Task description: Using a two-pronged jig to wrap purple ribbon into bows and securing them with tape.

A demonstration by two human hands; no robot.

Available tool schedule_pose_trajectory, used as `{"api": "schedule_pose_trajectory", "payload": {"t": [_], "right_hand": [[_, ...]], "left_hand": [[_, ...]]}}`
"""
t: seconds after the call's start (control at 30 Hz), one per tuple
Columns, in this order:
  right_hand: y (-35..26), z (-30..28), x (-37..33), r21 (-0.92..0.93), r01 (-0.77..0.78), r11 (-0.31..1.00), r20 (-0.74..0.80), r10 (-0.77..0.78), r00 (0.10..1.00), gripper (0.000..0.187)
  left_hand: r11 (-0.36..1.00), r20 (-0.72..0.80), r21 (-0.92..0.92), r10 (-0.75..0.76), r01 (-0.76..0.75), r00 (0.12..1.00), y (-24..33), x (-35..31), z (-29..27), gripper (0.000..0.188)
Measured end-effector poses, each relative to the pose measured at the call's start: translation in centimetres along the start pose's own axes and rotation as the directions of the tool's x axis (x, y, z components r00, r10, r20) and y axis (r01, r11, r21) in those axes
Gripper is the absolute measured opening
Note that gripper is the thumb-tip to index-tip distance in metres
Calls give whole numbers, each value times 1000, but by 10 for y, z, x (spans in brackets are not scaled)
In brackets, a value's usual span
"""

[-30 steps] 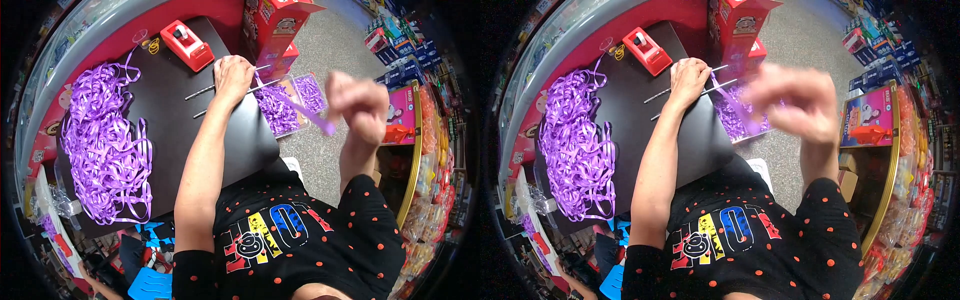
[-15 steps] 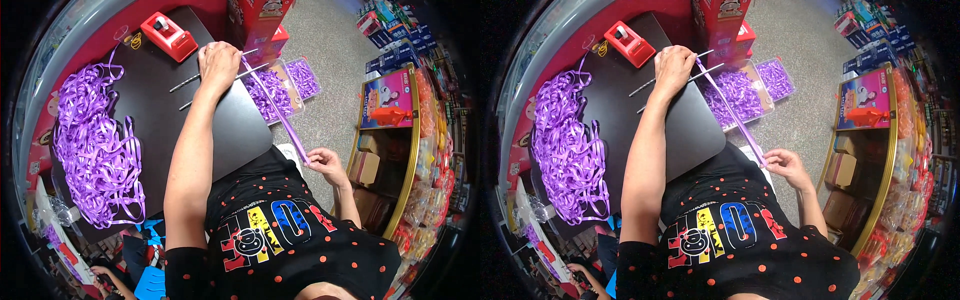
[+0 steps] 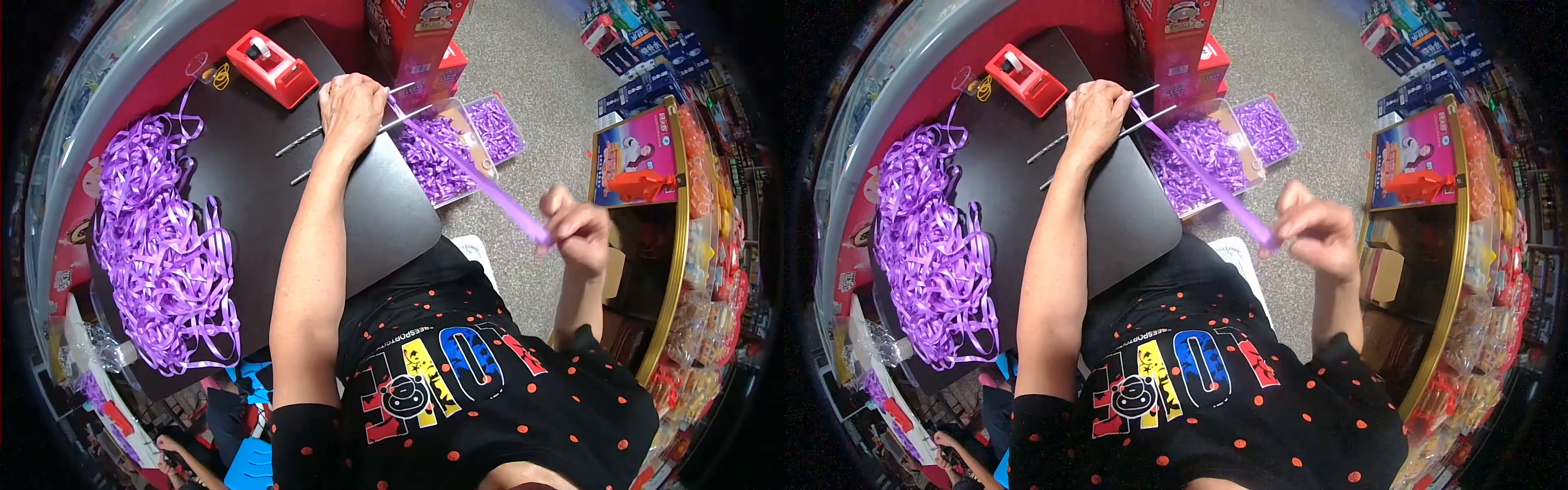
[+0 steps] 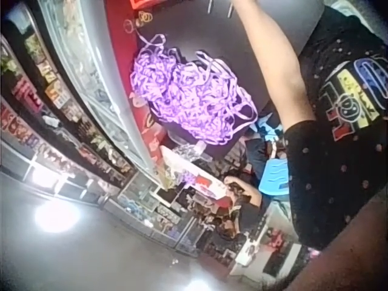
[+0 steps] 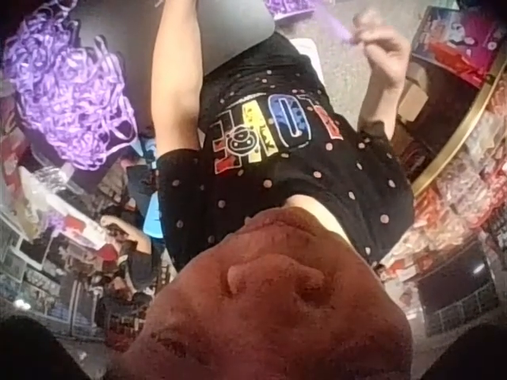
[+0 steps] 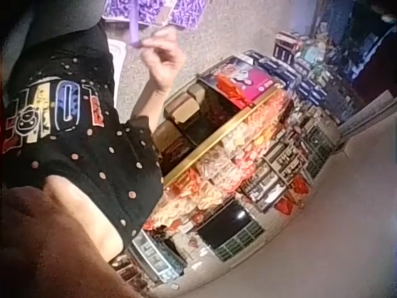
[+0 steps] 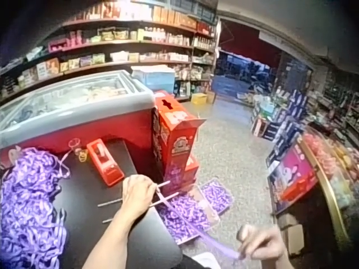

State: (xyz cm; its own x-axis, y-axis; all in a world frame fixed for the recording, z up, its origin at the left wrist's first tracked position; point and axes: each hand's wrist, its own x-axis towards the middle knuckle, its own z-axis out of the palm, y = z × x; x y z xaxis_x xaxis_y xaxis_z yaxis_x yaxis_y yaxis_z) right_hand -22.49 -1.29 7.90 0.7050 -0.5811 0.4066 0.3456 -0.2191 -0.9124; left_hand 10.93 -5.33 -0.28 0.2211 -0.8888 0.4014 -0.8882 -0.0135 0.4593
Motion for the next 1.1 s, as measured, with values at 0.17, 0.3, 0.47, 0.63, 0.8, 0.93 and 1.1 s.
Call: {"api": "schedule_pose_trajectory", "payload": {"t": [0.17,0.3,0.47,0.63,0.8,0.93,1.1], "right_hand": [[-9,-8,105,-90,302,949,-54,-308,950,36],[5,-3,203,26,176,984,-146,-170,974,41],[42,25,295,84,-123,989,-68,129,989,44],[125,-9,353,124,-377,918,115,364,924,53],[226,-21,349,143,-460,876,60,457,888,58],[274,-19,328,134,-531,837,16,534,845,60],[307,16,272,242,-613,752,48,622,782,64]], "left_hand": [[1000,-3,-6,4,-4,1000,-2,0,1,28],[1000,-25,-8,-9,9,1000,-6,-3,3,27],[989,129,-93,-99,112,987,-4,3,-3,19],[997,46,-72,7,-3,999,2,-2,-8,23],[996,12,-84,-5,6,1000,0,-2,-1,22],[996,13,-90,-30,31,999,3,-1,-4,22],[991,-56,-85,-111,106,992,-8,-11,-13,23]]}}
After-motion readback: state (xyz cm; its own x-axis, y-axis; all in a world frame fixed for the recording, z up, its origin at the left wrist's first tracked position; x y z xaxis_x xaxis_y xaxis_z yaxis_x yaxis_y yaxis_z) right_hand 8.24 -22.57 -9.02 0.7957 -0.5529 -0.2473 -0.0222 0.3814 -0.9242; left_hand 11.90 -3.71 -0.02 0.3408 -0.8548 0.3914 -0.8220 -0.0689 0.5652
